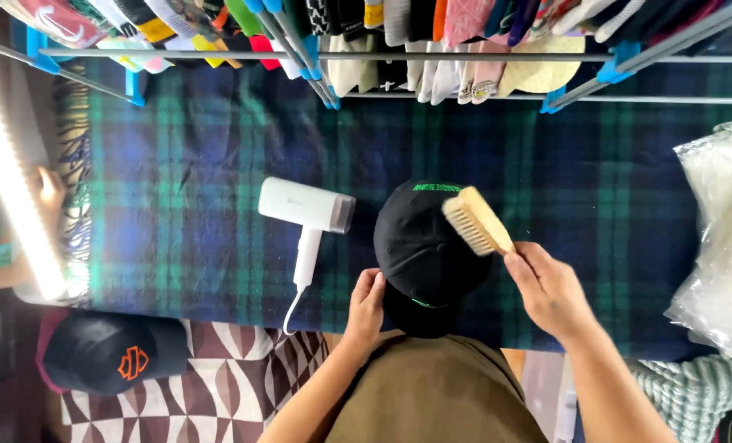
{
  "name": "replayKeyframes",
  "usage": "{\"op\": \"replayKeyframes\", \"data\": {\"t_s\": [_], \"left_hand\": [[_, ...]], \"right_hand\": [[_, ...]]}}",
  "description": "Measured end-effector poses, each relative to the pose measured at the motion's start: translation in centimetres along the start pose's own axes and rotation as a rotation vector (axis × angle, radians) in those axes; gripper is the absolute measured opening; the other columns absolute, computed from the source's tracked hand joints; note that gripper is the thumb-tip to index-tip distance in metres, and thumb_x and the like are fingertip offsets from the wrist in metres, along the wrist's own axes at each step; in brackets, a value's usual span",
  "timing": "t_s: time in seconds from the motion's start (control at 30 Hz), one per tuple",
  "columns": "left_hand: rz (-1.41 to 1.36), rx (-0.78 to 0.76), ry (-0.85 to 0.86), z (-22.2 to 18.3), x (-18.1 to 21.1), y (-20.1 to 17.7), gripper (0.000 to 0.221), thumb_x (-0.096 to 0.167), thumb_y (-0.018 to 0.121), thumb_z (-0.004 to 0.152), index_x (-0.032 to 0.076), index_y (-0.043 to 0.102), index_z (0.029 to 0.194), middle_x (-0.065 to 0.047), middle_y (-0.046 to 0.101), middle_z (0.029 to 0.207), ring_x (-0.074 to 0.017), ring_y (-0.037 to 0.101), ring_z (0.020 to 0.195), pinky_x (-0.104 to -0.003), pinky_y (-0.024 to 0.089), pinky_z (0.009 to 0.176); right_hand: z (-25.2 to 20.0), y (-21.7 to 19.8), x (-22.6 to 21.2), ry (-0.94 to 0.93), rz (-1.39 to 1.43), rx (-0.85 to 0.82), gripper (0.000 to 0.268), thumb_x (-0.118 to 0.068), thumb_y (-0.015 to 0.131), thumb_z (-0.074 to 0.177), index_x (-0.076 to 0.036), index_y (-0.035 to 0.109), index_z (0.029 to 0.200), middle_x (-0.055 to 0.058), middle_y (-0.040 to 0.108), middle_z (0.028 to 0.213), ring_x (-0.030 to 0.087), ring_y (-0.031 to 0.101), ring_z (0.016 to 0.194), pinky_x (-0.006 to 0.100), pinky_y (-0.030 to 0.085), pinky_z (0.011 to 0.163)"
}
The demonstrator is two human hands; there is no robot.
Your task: Cleaning a black baseball cap using a wooden brush and a handheld steamer
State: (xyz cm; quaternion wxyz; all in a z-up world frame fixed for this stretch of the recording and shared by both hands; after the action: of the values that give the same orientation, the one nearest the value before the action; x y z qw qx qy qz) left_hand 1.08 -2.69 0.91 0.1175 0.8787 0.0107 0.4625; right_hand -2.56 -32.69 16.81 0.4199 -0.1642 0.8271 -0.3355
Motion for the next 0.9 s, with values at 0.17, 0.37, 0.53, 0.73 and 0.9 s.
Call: {"op": "replayKeyframes", "data": {"t_s": [0.17, 0.37, 0.53, 0.73, 0.9], "left_hand": [[0.129, -0.017, -0.01, -0.1, -0.1, -1.3, 0.021, 0.029, 0.059, 0.107, 0.01, 0.068, 0.102, 0.004, 0.05, 0.073, -0.0075, 0.049, 0.074, -0.024, 0.043, 0.071], [0.116, -0.086, -0.033, 0.1, -2.7, -1.8, 0.019, 0.026, 0.061, 0.106, 0.01, 0.069, 0.107, 0.003, 0.057, 0.076, -0.0077, 0.053, 0.076, -0.024, 0.047, 0.073], [0.097, -0.039, -0.03, -0.6, -2.1, -1.5, 0.021, 0.029, 0.062, 0.106, 0.01, 0.068, 0.101, 0.004, 0.053, 0.076, -0.0085, 0.049, 0.076, -0.025, 0.045, 0.072], [0.053, -0.061, -0.029, -0.3, -2.7, -1.1, 0.02, 0.028, 0.059, 0.107, 0.01, 0.065, 0.101, 0.005, 0.051, 0.075, -0.0073, 0.051, 0.075, -0.024, 0.045, 0.071], [0.153, -0.084, -0.058, -0.3, -2.9, -1.4, 0.023, 0.032, 0.057, 0.108, 0.012, 0.066, 0.101, 0.005, 0.051, 0.075, -0.0077, 0.051, 0.075, -0.026, 0.046, 0.069]], "right_hand": [[-0.6, 1.1, 2.7, 0.301, 0.014, 0.114, 0.041, -0.052, 0.044, 0.112, -0.022, 0.067, 0.126, 0.025, 0.073, 0.103, 0.049, 0.065, 0.109, 0.06, 0.05, 0.094], [-3.8, 6.9, 6.2, 0.254, 0.2, 0.262, 0.035, -0.048, 0.047, 0.112, -0.02, 0.066, 0.119, 0.02, 0.071, 0.085, 0.042, 0.068, 0.093, 0.056, 0.052, 0.083], [-4.5, 9.0, 6.0, 0.437, 0.415, 0.264, 0.039, -0.052, 0.047, 0.112, -0.017, 0.066, 0.113, 0.015, 0.067, 0.082, 0.035, 0.065, 0.08, 0.051, 0.051, 0.085], [-4.8, 10.9, 6.9, 0.391, 0.692, 0.265, 0.038, -0.038, 0.055, 0.111, -0.006, 0.066, 0.094, 0.006, 0.05, 0.058, 0.019, 0.05, 0.041, 0.03, 0.043, 0.037], [-8.9, 8.4, 3.1, -0.186, 0.093, 0.406, 0.024, -0.033, 0.058, 0.107, -0.013, 0.068, 0.114, 0.019, 0.067, 0.083, 0.045, 0.068, 0.081, 0.054, 0.052, 0.063]]}}
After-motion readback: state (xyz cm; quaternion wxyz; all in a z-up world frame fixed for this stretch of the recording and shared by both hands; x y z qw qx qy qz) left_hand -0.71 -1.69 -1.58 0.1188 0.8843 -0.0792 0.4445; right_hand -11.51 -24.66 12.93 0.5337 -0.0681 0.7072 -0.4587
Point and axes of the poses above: each hand's wrist, its own z-axis towards the middle knuckle, its own y-axis out of the palm, x = y × z, the point moved 1 cm from there along z, towards the middle knuckle
